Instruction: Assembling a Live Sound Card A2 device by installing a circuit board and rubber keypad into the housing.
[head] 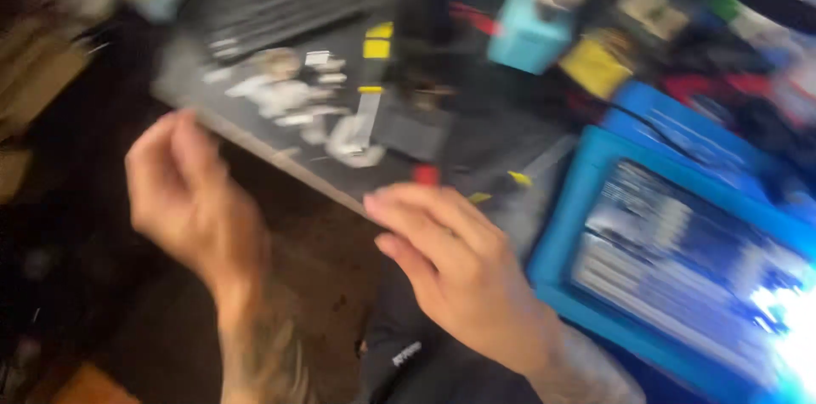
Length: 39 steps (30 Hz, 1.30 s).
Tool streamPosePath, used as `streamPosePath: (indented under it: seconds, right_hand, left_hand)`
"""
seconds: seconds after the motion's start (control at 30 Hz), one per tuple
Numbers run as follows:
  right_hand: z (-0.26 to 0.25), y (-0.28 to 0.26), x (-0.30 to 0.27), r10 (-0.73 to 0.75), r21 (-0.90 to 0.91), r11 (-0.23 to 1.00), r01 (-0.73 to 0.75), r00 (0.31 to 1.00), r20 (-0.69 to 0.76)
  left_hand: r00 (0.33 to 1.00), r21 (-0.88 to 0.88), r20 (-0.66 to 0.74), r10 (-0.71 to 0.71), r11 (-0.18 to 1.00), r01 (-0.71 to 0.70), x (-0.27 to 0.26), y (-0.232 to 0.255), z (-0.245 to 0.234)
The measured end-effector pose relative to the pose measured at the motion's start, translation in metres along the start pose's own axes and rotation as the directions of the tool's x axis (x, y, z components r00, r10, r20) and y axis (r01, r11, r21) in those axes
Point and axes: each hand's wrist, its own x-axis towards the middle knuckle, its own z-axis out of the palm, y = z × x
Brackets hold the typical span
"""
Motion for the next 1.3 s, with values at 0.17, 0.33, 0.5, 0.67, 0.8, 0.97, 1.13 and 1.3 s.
streamPosePath:
  seconds: [0.17, 0.33, 0.5, 0.67, 0.8, 0.97, 1.13, 1.3]
  right_hand:
    - [0.101, -0.029, 0.08, -0.069, 0.032, 0.997, 0.067, 0.997, 0.041]
    - [0.165, -0.012, 0.145, -0.05, -0.135, 0.99, 0.05, 0.999, 0.003]
    - [0.193, 0.011, 0.176, 0.007, -0.31, 0.951, -0.002, 1.0, 0.017]
    - [0.186, 0.015, 0.194, 0.11, -0.291, 0.953, -0.09, 0.992, 0.055]
    - [0.177, 0.001, 0.195, 0.066, -0.173, 0.983, -0.058, 0.997, 0.04]
    - [0.143, -0.049, 0.189, 0.042, 0.138, 0.989, -0.052, 0.996, 0.073]
    - [0.087, -0.11, 0.144, 0.012, 0.549, 0.831, -0.095, 0.988, 0.152]
    - [0.033, -0.131, 0.064, -0.036, 0.5, 0.861, -0.088, 0.972, 0.233]
  left_hand:
    - [0.981, 0.177, 0.002, 0.192, 0.966, -0.189, 0.087, -0.097, -0.021]
    - [0.994, 0.374, 0.06, -0.095, 0.925, 0.066, 0.143, -0.078, -0.007]
    - [0.958, 0.699, 0.28, -0.061, 0.697, -0.16, 0.178, -0.085, 0.027]
    - [0.94, 0.654, 0.314, -0.129, 0.747, -0.116, 0.184, -0.1, 0.038]
    - [0.956, 0.448, 0.257, -0.144, 0.894, 0.014, 0.194, -0.076, 0.02]
    - [0.998, 0.357, 0.035, -0.049, 0.934, 0.033, 0.168, -0.011, -0.039]
    - [0.968, 0.454, -0.102, 0.231, 0.876, -0.161, 0.064, 0.029, -0.083]
    - [0.868, 0.166, 0.04, 0.495, 0.853, -0.495, -0.036, 0.053, -0.085]
